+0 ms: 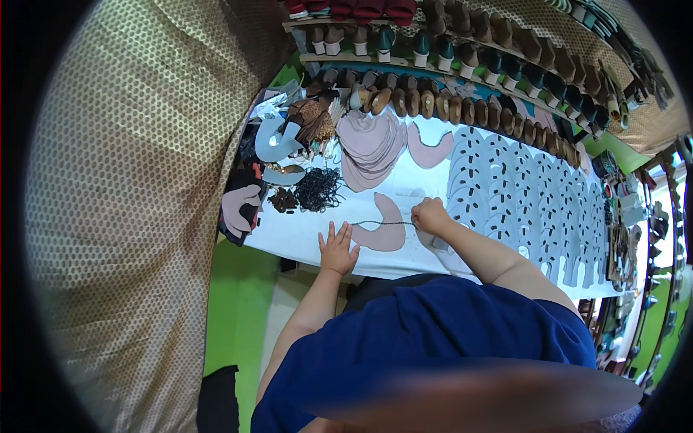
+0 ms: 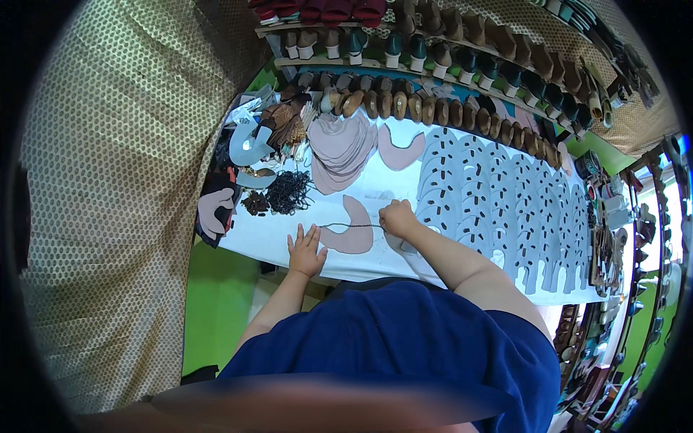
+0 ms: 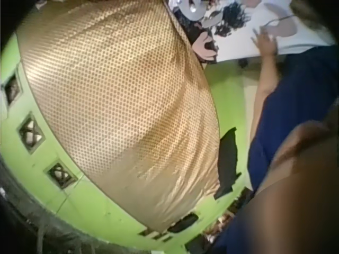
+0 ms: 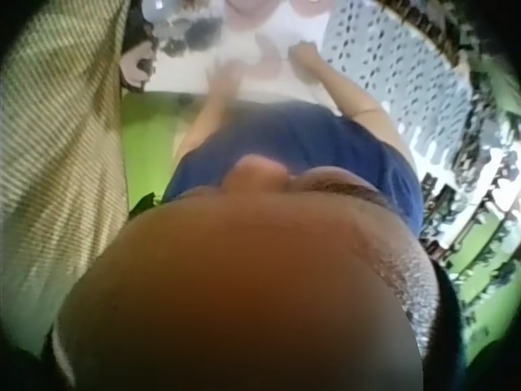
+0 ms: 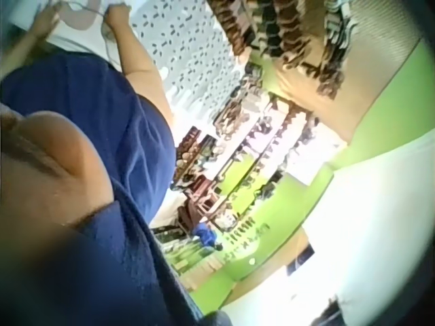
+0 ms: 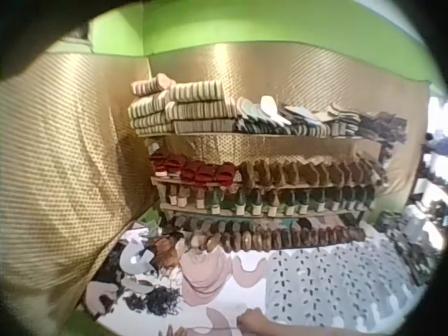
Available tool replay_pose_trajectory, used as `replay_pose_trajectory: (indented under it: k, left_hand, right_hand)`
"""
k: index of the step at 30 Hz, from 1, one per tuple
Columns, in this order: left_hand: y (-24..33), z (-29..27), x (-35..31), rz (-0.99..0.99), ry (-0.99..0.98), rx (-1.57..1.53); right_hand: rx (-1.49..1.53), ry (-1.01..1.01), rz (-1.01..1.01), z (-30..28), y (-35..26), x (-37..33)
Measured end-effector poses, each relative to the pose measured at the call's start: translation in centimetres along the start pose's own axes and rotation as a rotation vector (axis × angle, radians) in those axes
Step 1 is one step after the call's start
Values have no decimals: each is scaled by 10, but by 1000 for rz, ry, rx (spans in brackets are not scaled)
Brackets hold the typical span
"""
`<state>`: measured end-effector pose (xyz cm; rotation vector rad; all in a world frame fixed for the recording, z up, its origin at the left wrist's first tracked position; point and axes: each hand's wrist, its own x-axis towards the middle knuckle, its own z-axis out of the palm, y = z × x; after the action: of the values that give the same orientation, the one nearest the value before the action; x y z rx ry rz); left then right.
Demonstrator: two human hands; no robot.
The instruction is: Applying adhesive to shoe upper patterns on a workbench in a shoe factory.
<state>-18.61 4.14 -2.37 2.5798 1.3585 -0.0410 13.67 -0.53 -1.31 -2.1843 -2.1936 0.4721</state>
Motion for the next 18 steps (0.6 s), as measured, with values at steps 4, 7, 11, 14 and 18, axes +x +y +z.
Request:
replay_pose_trajectory:
  k: [4, 7, 11, 14, 18]
  left_hand:
    - [0, -1, 0, 14, 34, -52]
    - [0, -4, -1, 8, 62, -45]
    - [0, -3, -3, 19, 91, -23]
    - [3, -5, -1, 62, 50, 19]
    - [4, 4, 3, 170, 106, 24]
  right_hand:
    - [15, 245, -98, 6, -2, -9]
    - [70, 293, -143, 4, -11, -20]
    - [72, 355, -131, 15, -15, -25]
    - [79, 354, -54, 23, -15, -23]
    - [29, 315, -59, 20, -15, -22]
